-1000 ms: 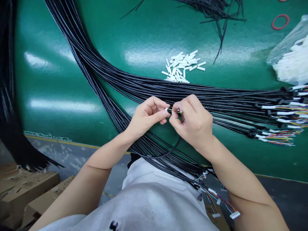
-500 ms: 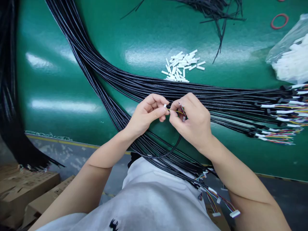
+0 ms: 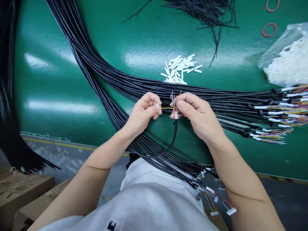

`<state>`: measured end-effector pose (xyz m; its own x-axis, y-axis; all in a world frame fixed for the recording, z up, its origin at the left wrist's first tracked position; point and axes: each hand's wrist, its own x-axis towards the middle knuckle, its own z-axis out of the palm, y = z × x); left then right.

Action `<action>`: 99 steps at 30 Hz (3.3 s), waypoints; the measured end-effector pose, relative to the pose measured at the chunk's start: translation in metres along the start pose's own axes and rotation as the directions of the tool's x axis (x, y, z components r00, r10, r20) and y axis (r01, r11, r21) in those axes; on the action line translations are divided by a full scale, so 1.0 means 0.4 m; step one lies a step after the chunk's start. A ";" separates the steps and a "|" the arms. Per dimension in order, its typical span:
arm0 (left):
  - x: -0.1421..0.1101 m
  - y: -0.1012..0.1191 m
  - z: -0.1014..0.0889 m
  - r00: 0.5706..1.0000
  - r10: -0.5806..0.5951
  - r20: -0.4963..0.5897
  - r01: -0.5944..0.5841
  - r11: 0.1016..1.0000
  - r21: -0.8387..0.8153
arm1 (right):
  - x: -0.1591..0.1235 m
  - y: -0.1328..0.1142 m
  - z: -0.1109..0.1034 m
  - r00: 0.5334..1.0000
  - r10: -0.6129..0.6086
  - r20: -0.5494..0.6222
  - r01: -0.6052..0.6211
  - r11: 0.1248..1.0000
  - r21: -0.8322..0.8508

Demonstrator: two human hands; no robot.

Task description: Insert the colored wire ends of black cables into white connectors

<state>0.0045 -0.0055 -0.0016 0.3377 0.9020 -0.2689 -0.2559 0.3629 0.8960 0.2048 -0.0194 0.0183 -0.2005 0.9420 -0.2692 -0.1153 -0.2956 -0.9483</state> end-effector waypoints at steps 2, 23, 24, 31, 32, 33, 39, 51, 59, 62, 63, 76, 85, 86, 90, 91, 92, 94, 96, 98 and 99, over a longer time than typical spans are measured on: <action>0.001 0.000 0.001 1.000 -0.005 -0.004 0.005 1.000 0.004 | 0.003 -0.003 0.000 1.000 0.009 -0.001 -0.009 1.000 0.013; -0.001 -0.008 0.008 1.000 -0.012 0.004 0.012 0.998 0.058 | 0.007 -0.015 0.018 0.996 0.087 -0.021 -0.085 0.992 0.094; -0.001 -0.009 0.007 1.000 -0.008 0.001 0.008 0.998 0.057 | 0.006 -0.016 0.016 0.995 0.100 -0.008 -0.099 0.991 0.093; 0.000 -0.005 0.001 1.000 0.025 -0.013 -0.023 0.995 0.096 | 0.008 -0.013 0.002 0.994 0.103 0.030 -0.105 0.992 0.064; 0.000 -0.003 -0.002 0.999 0.045 -0.021 -0.042 0.993 0.111 | 0.008 -0.011 0.002 0.995 0.096 0.024 -0.097 0.994 0.046; -0.001 0.000 -0.005 0.997 0.067 -0.037 -0.062 0.990 0.130 | 0.008 -0.009 0.003 0.996 0.091 0.020 -0.091 0.996 0.023; -0.005 0.016 -0.014 0.981 0.179 -0.072 -0.161 0.965 0.205 | 0.002 0.005 0.012 0.996 0.078 0.031 -0.076 0.994 -0.076; -0.010 0.002 0.001 0.982 0.181 0.059 -0.190 0.928 0.320 | 0.000 0.014 0.018 0.994 -0.001 0.110 0.013 0.994 -0.110; -0.013 0.001 0.007 0.995 0.039 0.093 -0.057 0.978 0.201 | -0.024 -0.002 0.039 0.936 -0.351 -0.003 0.293 0.787 -0.543; -0.011 0.001 0.008 0.995 -0.008 0.100 -0.007 0.988 0.153 | -0.024 0.007 0.041 0.890 -0.454 0.031 0.379 0.702 -0.603; -0.011 0.001 0.008 0.995 -0.012 0.101 -0.002 0.990 0.138 | -0.023 0.009 0.040 0.886 -0.462 0.033 0.380 0.683 -0.624; -0.007 -0.004 -0.014 0.977 -0.051 0.205 0.066 0.996 -0.064 | -0.020 0.020 0.037 0.779 -0.627 0.006 0.411 0.504 -0.760; -0.010 0.000 -0.008 0.986 -0.071 0.152 0.082 0.995 -0.064 | -0.022 0.023 0.038 0.780 -0.626 0.006 0.404 0.495 -0.769; -0.011 0.001 -0.007 0.985 -0.072 0.154 0.084 0.994 -0.067 | -0.022 0.024 0.038 0.777 -0.629 0.005 0.402 0.490 -0.773; -0.014 0.002 -0.003 0.983 -0.077 0.167 0.086 0.995 -0.047 | -0.021 0.028 0.036 0.777 -0.629 0.008 0.396 0.479 -0.784; -0.014 0.002 -0.003 0.982 -0.077 0.171 0.085 0.996 -0.040 | -0.021 0.028 0.036 0.780 -0.626 0.014 0.397 0.476 -0.785; -0.015 0.001 -0.003 0.982 -0.074 0.172 0.082 0.996 -0.036 | -0.020 0.028 0.035 0.782 -0.623 0.021 0.399 0.473 -0.786; -0.015 0.001 -0.003 0.983 -0.066 0.170 0.072 0.997 -0.033 | -0.020 0.027 0.035 0.782 -0.623 0.033 0.403 0.465 -0.788; -0.015 0.000 -0.004 0.983 -0.066 0.173 0.072 0.997 -0.030 | -0.019 0.027 0.037 0.779 -0.626 0.035 0.407 0.463 -0.787; -0.014 0.001 -0.004 0.981 -0.078 0.179 0.083 0.996 -0.024 | -0.018 0.026 0.039 0.776 -0.630 0.034 0.412 0.464 -0.784; -0.014 0.001 -0.004 0.980 -0.084 0.180 0.089 0.996 -0.020 | -0.018 0.026 0.040 0.772 -0.634 0.035 0.417 0.465 -0.781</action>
<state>0.0011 -0.0102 -0.0003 0.5151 0.8118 -0.2751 -0.2431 0.4461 0.8613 0.1892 -0.0318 0.0130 -0.1156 0.9095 0.3992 0.6232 0.3794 -0.6839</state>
